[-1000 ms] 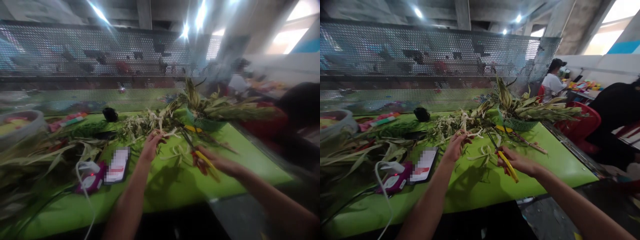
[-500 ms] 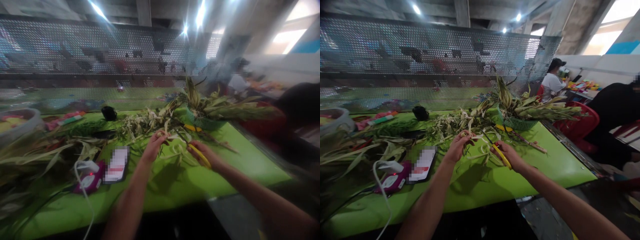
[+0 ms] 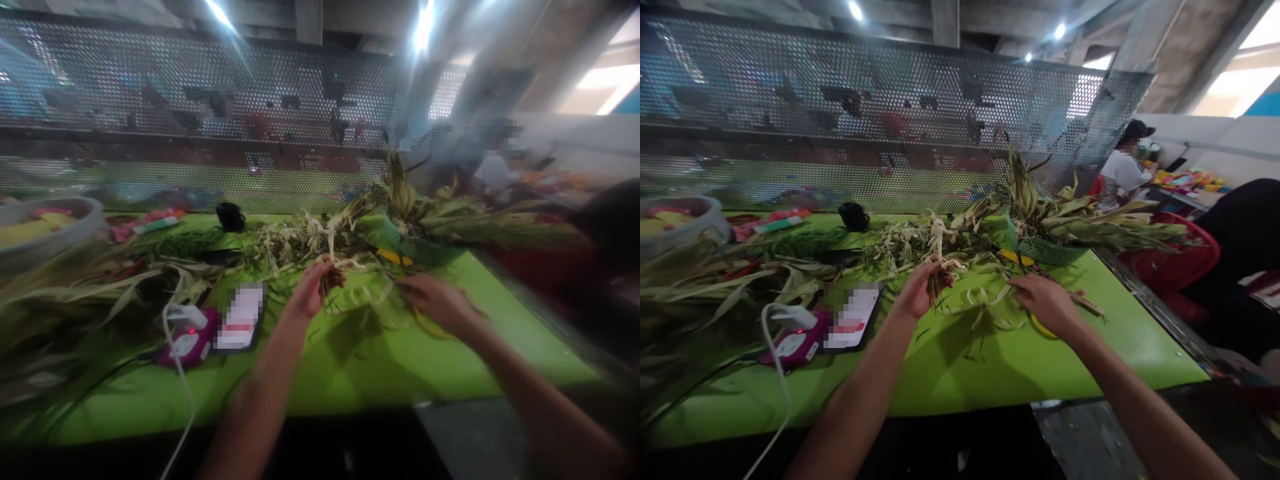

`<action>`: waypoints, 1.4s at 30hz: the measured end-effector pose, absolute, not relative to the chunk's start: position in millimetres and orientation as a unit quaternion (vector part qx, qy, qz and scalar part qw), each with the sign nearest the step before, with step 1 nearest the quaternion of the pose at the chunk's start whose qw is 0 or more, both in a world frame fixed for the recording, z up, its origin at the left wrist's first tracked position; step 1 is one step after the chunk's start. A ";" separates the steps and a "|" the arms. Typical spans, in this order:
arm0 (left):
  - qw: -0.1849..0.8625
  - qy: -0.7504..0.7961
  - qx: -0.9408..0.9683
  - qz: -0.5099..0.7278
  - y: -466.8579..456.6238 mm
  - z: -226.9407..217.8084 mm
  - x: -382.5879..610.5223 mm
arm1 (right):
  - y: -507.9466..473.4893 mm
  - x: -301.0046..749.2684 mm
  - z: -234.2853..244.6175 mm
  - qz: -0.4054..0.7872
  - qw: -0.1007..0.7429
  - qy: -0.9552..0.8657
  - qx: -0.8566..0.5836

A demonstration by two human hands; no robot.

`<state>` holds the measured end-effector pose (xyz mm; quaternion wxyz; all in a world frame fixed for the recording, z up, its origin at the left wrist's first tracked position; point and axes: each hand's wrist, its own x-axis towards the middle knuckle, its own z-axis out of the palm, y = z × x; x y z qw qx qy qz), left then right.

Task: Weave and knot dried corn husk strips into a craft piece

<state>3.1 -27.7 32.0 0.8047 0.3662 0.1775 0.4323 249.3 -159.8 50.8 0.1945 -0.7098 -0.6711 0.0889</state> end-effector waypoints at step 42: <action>0.609 0.249 0.660 0.362 -22.1 16.4 12.1 | -73.6 176.5 87.7 0.143 0.306 -0.746 -0.574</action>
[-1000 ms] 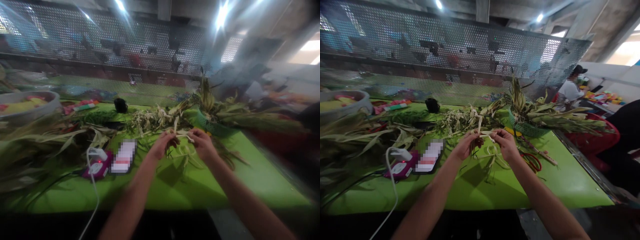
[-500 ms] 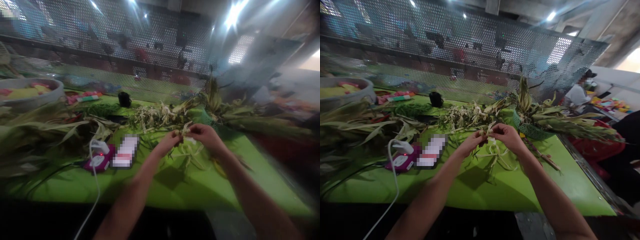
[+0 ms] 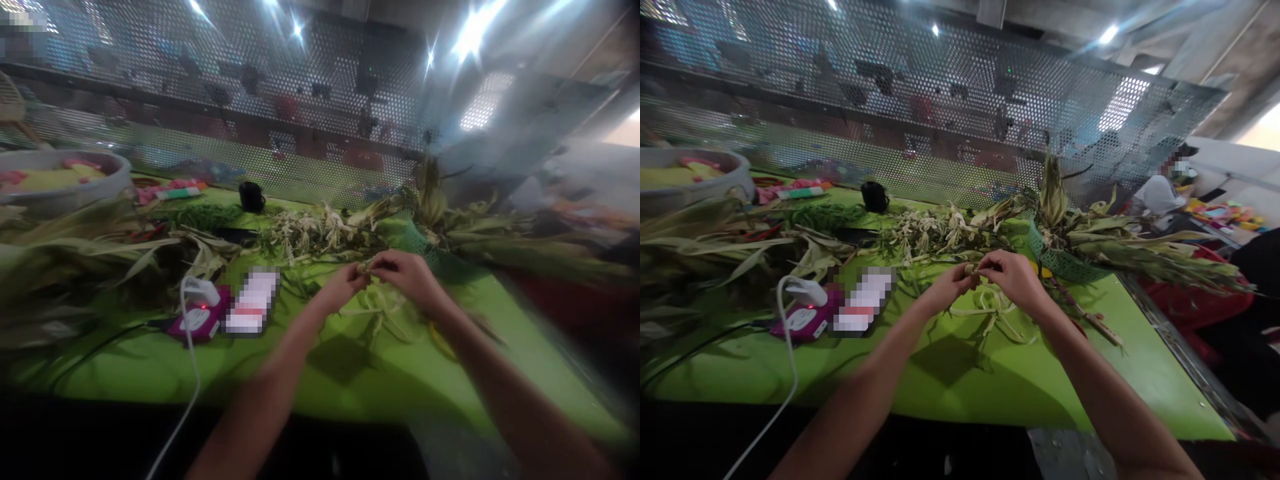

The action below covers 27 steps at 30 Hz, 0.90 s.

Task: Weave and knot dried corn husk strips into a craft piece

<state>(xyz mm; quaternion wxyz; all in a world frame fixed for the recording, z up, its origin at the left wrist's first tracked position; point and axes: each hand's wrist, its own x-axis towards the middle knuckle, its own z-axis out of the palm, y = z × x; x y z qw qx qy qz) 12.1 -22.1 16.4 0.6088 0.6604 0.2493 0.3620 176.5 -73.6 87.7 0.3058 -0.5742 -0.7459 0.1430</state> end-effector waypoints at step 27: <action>0.629 0.213 0.653 0.363 -19.3 11.7 15.6 | -81.9 154.9 70.7 0.008 0.358 -0.759 -0.544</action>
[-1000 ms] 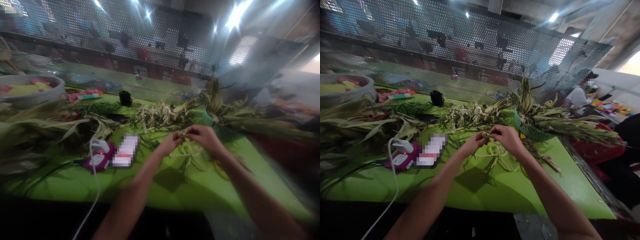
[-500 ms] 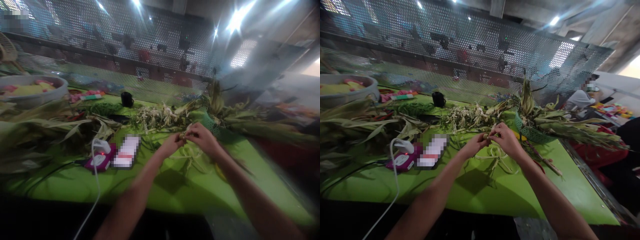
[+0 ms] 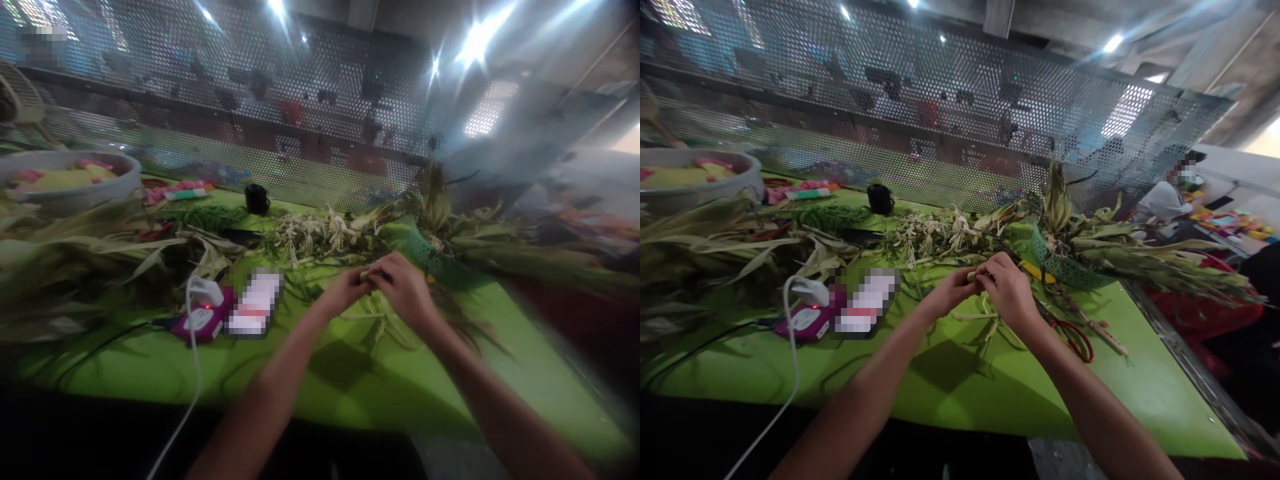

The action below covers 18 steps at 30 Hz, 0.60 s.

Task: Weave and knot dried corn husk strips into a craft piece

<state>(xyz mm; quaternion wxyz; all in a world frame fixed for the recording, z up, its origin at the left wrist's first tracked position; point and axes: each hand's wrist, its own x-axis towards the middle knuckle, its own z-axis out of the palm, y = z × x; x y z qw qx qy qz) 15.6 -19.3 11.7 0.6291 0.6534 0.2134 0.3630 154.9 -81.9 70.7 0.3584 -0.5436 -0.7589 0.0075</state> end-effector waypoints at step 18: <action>0.645 0.223 0.654 0.325 -21.6 20.1 8.9 | -82.4 164.5 92.9 -0.098 0.172 -0.845 -0.496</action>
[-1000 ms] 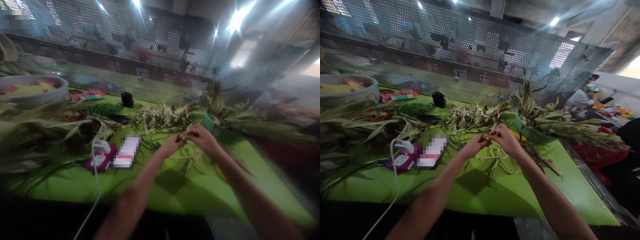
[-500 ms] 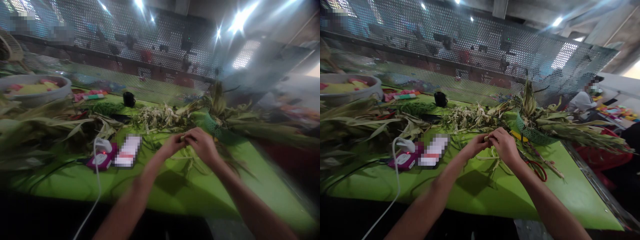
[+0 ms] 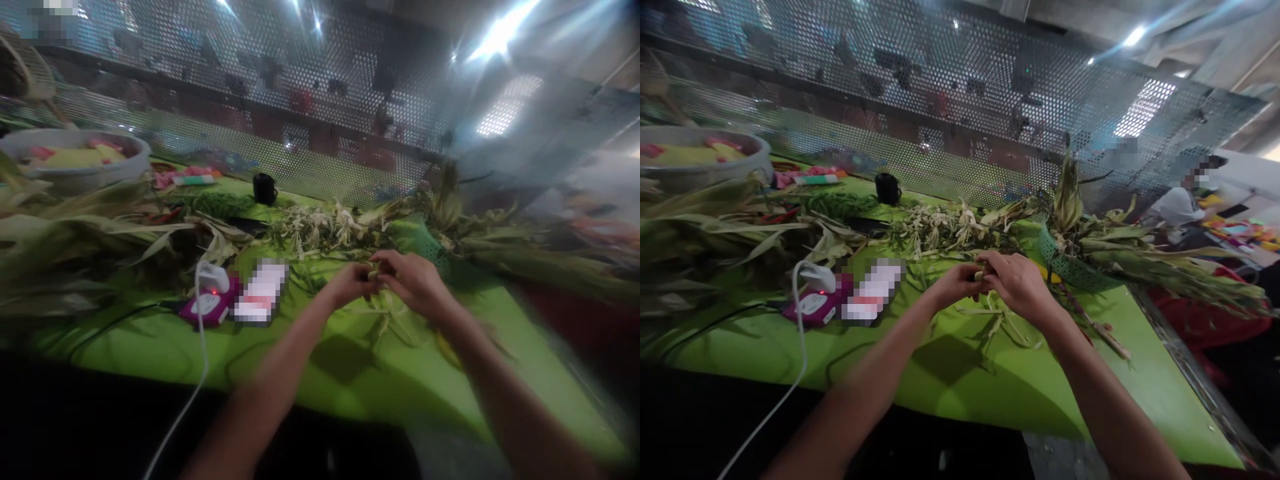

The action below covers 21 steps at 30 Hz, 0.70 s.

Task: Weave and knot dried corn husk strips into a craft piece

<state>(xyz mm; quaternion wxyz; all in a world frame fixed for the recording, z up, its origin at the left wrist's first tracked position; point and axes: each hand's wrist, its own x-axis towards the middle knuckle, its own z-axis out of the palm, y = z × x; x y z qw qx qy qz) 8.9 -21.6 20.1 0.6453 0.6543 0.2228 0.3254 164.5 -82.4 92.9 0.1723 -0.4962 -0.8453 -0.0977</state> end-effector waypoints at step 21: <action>0.702 0.218 0.577 0.356 -22.3 20.3 12.2 | -79.7 175.9 94.1 0.074 0.346 -0.716 -0.601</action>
